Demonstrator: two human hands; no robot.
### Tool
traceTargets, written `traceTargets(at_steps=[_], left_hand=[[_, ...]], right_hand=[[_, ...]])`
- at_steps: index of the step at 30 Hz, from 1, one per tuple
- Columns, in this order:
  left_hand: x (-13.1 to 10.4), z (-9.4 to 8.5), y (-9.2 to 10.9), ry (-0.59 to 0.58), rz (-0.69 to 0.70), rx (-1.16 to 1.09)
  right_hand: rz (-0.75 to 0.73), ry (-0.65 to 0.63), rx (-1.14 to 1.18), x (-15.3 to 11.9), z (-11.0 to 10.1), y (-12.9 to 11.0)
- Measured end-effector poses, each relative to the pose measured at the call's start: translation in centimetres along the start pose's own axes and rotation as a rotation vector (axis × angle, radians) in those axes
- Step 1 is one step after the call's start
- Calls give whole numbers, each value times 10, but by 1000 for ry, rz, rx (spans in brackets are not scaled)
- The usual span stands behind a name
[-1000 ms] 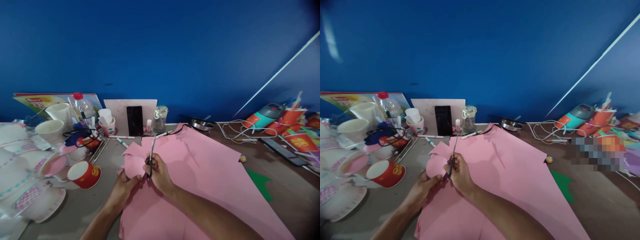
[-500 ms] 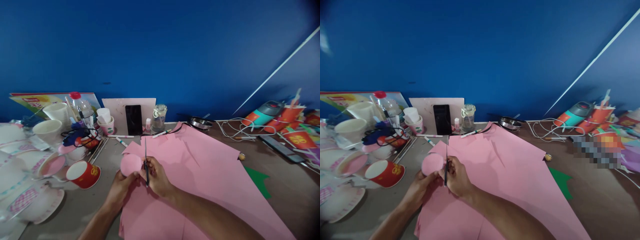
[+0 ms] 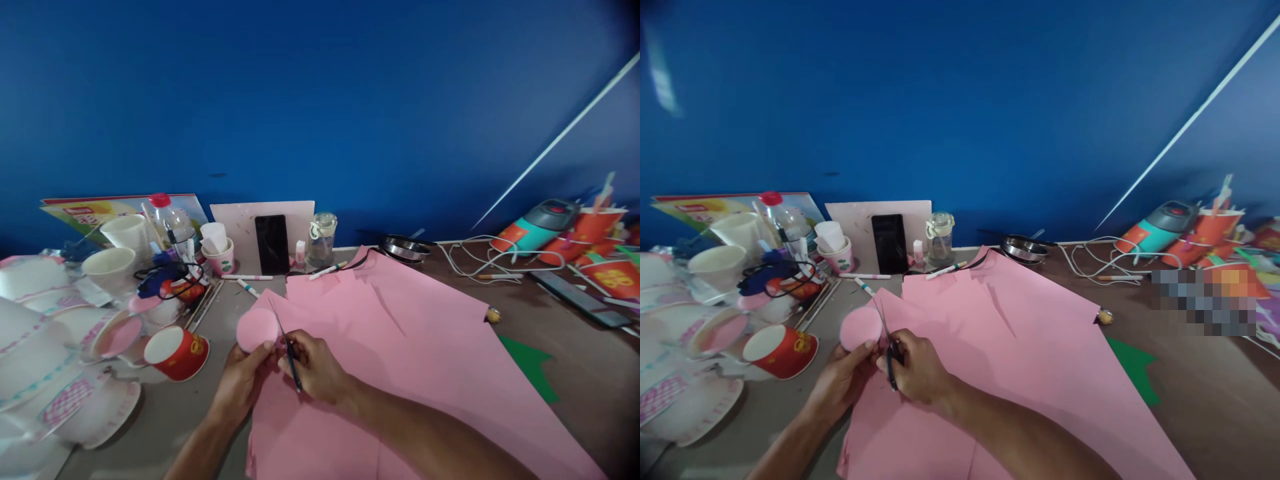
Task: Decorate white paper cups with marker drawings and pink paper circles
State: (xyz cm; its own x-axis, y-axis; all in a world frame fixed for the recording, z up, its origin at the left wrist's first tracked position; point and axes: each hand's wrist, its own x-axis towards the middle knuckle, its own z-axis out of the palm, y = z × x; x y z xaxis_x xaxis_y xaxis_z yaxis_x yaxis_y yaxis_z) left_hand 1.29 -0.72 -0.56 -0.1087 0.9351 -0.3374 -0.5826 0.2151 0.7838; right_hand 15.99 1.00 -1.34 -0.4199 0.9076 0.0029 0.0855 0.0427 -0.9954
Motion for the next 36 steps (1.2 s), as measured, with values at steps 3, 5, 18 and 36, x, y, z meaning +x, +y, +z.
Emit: traceTargets(at_steps=[3,5,18,36], left_hand=[[1,-1,0,26,3,-2],[2,-2,0,27,1,-2],[4,-4,-3,75,46,-26],[5,-5,-4,46,3,9]], right_hand=[[-9,-5,-22,1,-1,1],[-16,-2,-41,1,-1,0],[-76,28,-188,-4,3,1],[-69,-8,-315,-5,3,-10]])
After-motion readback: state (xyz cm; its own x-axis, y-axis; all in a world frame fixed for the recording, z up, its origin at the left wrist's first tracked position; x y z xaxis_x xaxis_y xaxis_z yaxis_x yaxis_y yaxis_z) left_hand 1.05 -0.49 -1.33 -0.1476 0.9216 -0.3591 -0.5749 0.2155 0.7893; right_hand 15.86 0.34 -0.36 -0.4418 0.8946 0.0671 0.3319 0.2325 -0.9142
